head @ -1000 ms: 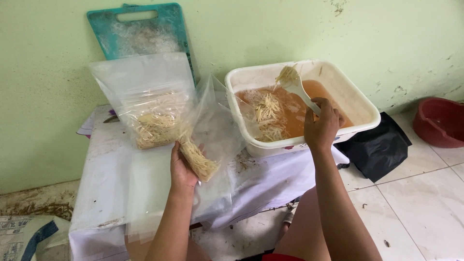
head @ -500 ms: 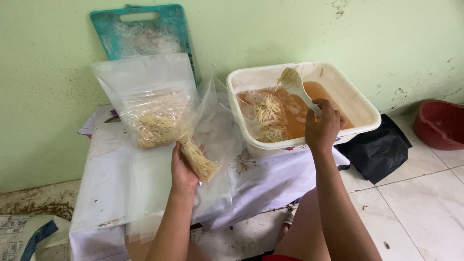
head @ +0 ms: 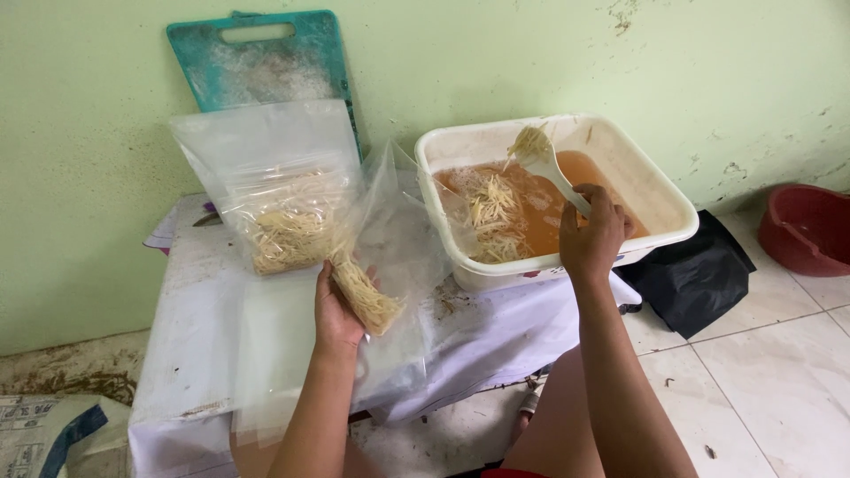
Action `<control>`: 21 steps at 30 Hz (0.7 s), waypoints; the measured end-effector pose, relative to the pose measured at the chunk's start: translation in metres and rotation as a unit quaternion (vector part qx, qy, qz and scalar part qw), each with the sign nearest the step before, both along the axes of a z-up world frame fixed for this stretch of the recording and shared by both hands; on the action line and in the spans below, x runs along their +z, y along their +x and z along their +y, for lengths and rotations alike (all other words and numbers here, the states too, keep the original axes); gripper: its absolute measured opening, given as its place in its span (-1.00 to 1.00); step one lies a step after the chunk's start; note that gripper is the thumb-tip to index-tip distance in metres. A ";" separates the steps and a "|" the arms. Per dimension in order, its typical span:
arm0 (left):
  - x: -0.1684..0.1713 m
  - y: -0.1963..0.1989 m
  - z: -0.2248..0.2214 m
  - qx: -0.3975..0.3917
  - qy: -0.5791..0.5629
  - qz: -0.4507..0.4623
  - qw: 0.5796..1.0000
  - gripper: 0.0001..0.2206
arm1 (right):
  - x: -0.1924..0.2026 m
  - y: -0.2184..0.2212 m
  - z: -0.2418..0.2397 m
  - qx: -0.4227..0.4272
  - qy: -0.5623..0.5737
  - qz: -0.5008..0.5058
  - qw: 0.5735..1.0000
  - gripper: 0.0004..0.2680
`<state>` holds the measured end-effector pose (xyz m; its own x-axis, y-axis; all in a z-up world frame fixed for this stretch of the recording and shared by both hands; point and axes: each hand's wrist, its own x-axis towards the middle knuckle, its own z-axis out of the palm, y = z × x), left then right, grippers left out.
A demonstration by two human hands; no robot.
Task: Scooping shredded fruit from a liquid-filled basin into plastic bags using a spoon.
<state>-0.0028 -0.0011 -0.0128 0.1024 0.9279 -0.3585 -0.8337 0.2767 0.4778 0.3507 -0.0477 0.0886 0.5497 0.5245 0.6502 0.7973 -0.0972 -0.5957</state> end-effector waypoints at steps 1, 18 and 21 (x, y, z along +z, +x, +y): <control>0.001 0.000 0.000 0.000 0.002 0.000 1.000 -0.23 | 0.001 -0.001 0.000 0.000 0.002 0.000 1.000 -0.74; -0.002 0.000 0.002 -0.018 -0.005 0.001 1.000 -0.26 | -0.012 0.007 0.000 0.006 0.005 -0.018 1.000 -0.74; -0.006 0.000 0.004 -0.014 0.004 -0.006 1.000 -0.26 | -0.016 0.013 0.000 0.025 0.011 -0.033 0.999 -0.75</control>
